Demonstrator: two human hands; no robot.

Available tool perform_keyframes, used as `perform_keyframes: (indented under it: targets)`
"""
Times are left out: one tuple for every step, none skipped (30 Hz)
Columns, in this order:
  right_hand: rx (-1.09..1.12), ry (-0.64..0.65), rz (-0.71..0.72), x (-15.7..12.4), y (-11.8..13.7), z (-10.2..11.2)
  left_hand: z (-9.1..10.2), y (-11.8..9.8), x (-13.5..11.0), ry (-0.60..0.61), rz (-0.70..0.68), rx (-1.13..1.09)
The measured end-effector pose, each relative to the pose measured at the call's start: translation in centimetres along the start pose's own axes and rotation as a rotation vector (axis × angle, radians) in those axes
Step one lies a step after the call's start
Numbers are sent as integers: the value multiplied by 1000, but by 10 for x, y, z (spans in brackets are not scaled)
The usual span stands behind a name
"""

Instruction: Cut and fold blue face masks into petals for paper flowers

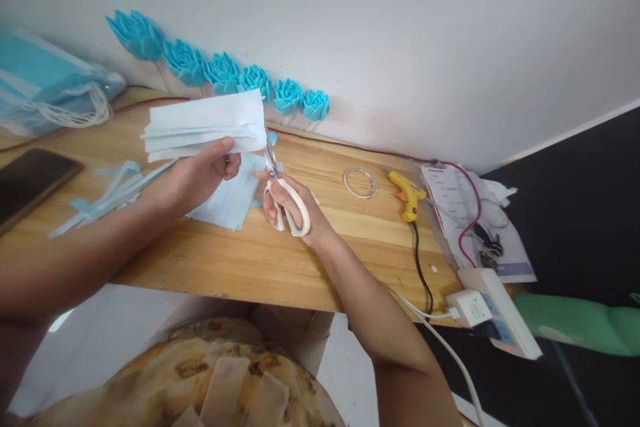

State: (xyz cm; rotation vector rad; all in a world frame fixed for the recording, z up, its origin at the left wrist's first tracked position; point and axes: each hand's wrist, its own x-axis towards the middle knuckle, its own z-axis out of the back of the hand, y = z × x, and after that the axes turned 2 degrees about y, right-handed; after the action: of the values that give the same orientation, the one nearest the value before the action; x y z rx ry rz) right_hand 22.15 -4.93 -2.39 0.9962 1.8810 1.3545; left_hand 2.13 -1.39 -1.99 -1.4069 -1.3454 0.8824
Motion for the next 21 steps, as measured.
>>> perform_keyframes:
  targets:
    - [-11, 1, 12, 0, -1, 0, 1, 0, 0, 5, -2, 19]
    - [-24, 3, 24, 1, -2, 1, 2, 0, 0, 11, -4, 31]
    - [-35, 4, 32, 1, -3, 2, 2, -1, -1, 16, -3, 37]
    - [-43, 5, 36, 1, -4, 3, 3, -3, -1, 17, -1, 38]
    - [-47, 6, 35, 2, -6, 4, 3, -4, -1, 11, 6, 35]
    - [-48, 9, 32, 2, -7, 5, 2, -6, -1, -4, 10, 28]
    - [-44, 13, 27, 2, -7, 6, 2, -8, -1, -25, 11, 21]
    - [-40, 21, 22, 3, -8, 6, 1, -10, -1, -46, 7, 18]
    - [-38, 31, 19, 3, -8, 6, 0, -12, -1, -60, 2, 20]
    - [-40, 41, 19, 3, -7, 6, -1, -13, -2, -61, -2, 27]
    - [-47, 50, 21, 2, -7, 6, -2, -14, -3, -55, -3, 33]
    - [-56, 55, 26, 2, -7, 5, -4, -14, -4, -44, 0, 36]
    - [-70, 56, 30, 2, -6, 4, -6, -14, -5, -36, 7, 33]
    - [-86, 53, 31, 2, -5, 4, -8, -14, -6, -33, 13, 28]
    - [-101, 45, 30, 1, -5, 3, -10, -14, -7, -34, 16, 25]
    - [-112, 37, 25, 1, -4, 2, -12, -13, -9, -33, 16, 26]
    - [-121, 31, 20, 1, -3, 2, -14, -12, -10, -28, 15, 36]
    - [-129, 26, 16, 0, -2, 2, -14, -11, -11, -17, 13, 58]
    - [-137, 23, 15, 0, -2, 1, -15, -10, -12, -1, 9, 87]
    - [-144, 22, 16, 0, -1, 1, -15, -8, -12, 19, 7, 120]
    - [-152, 21, 20, 0, -1, 1, -15, -7, -13, 39, 6, 156]
